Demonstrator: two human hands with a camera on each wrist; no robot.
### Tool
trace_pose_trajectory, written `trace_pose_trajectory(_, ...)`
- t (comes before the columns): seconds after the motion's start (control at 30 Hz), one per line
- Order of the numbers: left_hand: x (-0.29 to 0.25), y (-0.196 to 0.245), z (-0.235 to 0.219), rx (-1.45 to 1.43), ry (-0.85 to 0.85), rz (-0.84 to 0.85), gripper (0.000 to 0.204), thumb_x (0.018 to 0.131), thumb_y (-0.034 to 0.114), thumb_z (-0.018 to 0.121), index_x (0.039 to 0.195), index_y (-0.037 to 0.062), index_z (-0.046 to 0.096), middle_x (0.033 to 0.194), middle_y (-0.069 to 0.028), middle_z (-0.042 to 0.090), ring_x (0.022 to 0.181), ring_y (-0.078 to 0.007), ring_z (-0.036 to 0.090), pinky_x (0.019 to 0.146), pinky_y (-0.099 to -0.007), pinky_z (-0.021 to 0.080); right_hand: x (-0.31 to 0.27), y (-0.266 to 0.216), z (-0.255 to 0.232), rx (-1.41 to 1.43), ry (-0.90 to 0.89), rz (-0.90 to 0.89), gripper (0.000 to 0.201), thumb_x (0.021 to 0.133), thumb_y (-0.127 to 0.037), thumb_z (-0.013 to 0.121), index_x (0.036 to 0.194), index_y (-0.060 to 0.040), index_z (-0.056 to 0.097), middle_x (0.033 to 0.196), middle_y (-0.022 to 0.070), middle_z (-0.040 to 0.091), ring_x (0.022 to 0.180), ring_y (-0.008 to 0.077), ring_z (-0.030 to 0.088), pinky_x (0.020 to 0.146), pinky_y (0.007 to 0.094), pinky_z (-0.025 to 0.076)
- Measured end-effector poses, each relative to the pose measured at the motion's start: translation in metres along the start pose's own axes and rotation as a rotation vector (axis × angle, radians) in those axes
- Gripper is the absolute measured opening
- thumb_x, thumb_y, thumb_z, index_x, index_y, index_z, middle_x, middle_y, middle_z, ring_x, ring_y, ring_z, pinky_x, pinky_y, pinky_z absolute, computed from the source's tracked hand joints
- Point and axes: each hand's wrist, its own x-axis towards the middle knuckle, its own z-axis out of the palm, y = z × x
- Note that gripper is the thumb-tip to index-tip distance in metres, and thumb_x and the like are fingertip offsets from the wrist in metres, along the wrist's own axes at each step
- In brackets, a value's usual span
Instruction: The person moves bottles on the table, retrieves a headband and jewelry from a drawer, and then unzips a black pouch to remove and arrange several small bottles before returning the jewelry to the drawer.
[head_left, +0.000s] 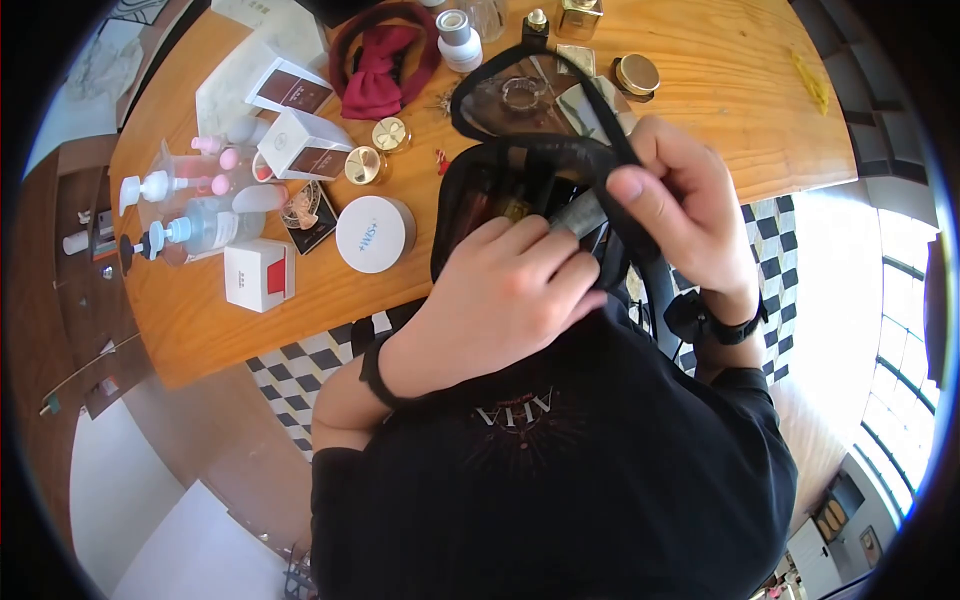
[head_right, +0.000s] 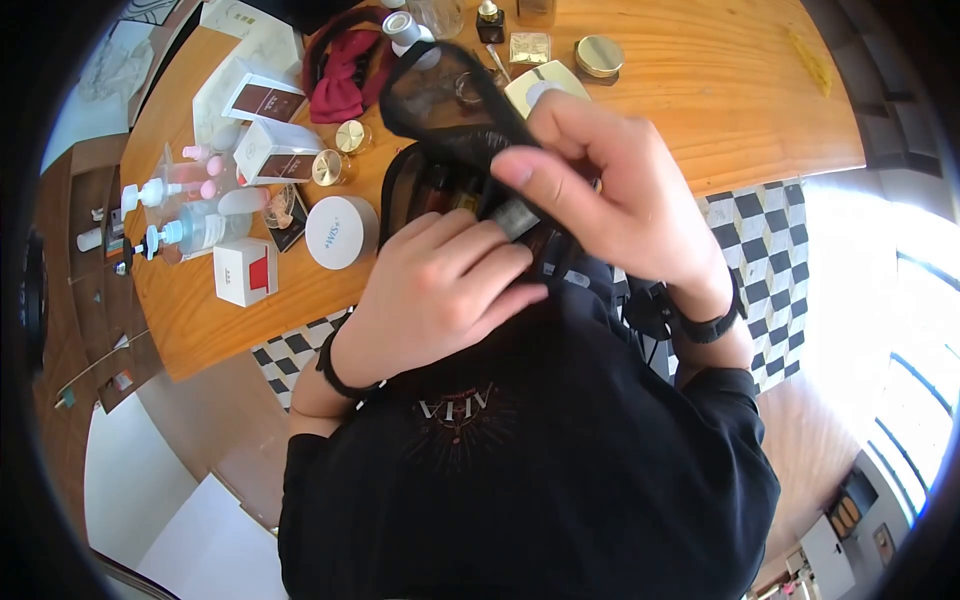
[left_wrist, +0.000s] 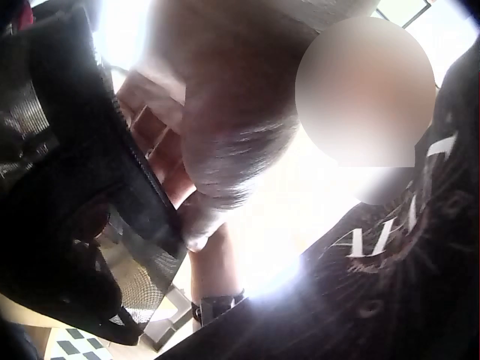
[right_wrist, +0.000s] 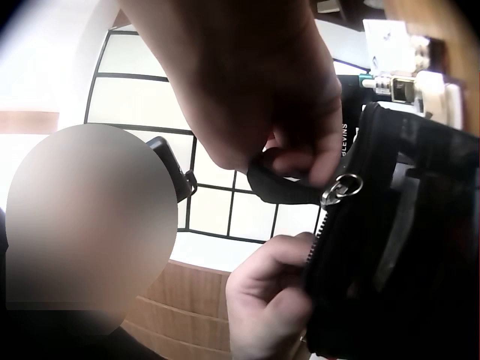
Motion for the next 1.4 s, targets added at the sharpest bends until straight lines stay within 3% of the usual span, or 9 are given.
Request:
trace_pose_trajectory(0.17,0.007,-0.007,0.015,-0.093,0.009,-0.037,0.021,0.084,0.013,0.077,0.1,0.0071,0.065,0.088,-0.0085,0.065,0.075,-0.0286,0.068,0.067,-0.0391,0.054,-0.019,0.0,-0.008,-0.296,-0.052,-0.268,0.032,0.079,-0.015,0.085,0.083,-0.0048,0.056,0.077,0.0088,0.058,0.067,0.0278,0.057,0.061,0.0347,0.047)
trace_pose_trajectory(0.3,0.008,-0.004,0.018,-0.159,-0.005,-0.066,0.017,0.086,0.013,0.075,0.092,0.0071,0.06,0.083,-0.0082,0.064,0.071,-0.0274,0.067,0.061,-0.0374,0.053,-0.025,0.025,-0.011,-0.601,0.069,-0.474,0.024,0.085,-0.015,0.079,0.08,-0.003,0.059,0.075,0.0107,0.057,0.067,0.0343,0.055,0.061,0.0365,0.047)
trace_pose_trajectory(0.53,-0.008,0.0,0.029,-0.196,-0.183,0.012,0.018,0.089,0.014,0.072,0.088,0.0069,0.056,0.074,-0.0069,0.062,0.068,-0.0261,0.068,0.058,-0.0368,0.053,0.002,0.029,-0.047,-0.019,0.465,0.24,0.022,0.097,-0.022,0.066,0.091,-0.001,0.066,0.081,0.0052,0.065,0.07,0.0176,0.058,0.061,0.0309,0.045)
trace_pose_trajectory(0.6,-0.005,-0.001,0.027,-0.159,-0.143,-0.017,0.018,0.089,0.014,0.073,0.087,0.007,0.056,0.075,-0.0069,0.063,0.068,-0.026,0.068,0.058,-0.0366,0.053,0.014,0.047,-0.041,0.038,0.427,0.199,0.041,0.11,-0.029,0.05,0.083,-0.0019,0.061,0.065,-0.0016,0.056,0.06,0.0054,0.048,0.056,0.0231,0.035)
trace_pose_trajectory(0.73,-0.007,-0.005,0.026,-0.239,-0.111,-0.038,0.019,0.086,0.012,0.077,0.088,0.0068,0.058,0.078,-0.0081,0.065,0.068,-0.0271,0.067,0.059,-0.0368,0.053,0.02,0.051,-0.043,0.069,0.41,0.216,0.024,0.108,-0.023,0.056,0.105,0.0002,0.063,0.078,0.0005,0.06,0.067,0.0054,0.053,0.061,0.0217,0.041)
trace_pose_trajectory(0.93,-0.007,-0.01,0.011,-0.331,0.106,0.005,0.021,0.077,0.008,0.083,0.089,0.0064,0.066,0.087,-0.0077,0.063,0.076,-0.0283,0.064,0.065,-0.0375,0.051,-0.005,0.052,-0.027,-0.353,0.505,-0.412,0.063,0.091,-0.011,0.074,0.146,-0.001,0.044,0.131,0.0176,0.057,0.112,0.0231,0.061,0.085,0.0319,0.052)
trace_pose_trajectory(1.1,-0.019,-0.029,0.004,-0.129,0.37,-0.169,0.02,0.077,0.001,0.08,0.092,0.0071,0.069,0.098,-0.0071,0.063,0.085,-0.0275,0.061,0.073,-0.0373,0.049,-0.031,0.044,-0.02,-0.961,0.437,-0.331,0.055,0.083,-0.057,0.071,0.111,-0.0107,0.08,0.157,0.0305,0.039,0.146,0.0435,0.032,0.122,0.0509,0.023)
trace_pose_trajectory(1.2,-0.027,-0.036,0.016,-0.043,0.437,-0.245,0.024,0.08,-0.002,0.077,0.101,0.0067,0.072,0.107,-0.0087,0.063,0.093,-0.0272,0.061,0.075,-0.0361,0.049,-0.041,0.049,-0.013,-0.964,0.392,-0.339,0.058,0.082,-0.059,0.071,0.114,-0.0111,0.079,0.157,0.0313,0.039,0.148,0.0436,0.03,0.122,0.0512,0.022)
trace_pose_trajectory(1.4,-0.022,-0.035,0.025,-0.034,0.445,-0.275,0.029,0.08,-0.005,0.076,0.106,0.0068,0.072,0.11,-0.0092,0.064,0.094,-0.0274,0.061,0.077,-0.0361,0.049,-0.049,0.044,-0.013,-0.788,0.192,-0.262,0.042,0.065,-0.026,0.083,0.102,-0.0083,0.076,0.12,0.0109,0.068,0.115,0.0352,0.056,0.099,0.0459,0.046)
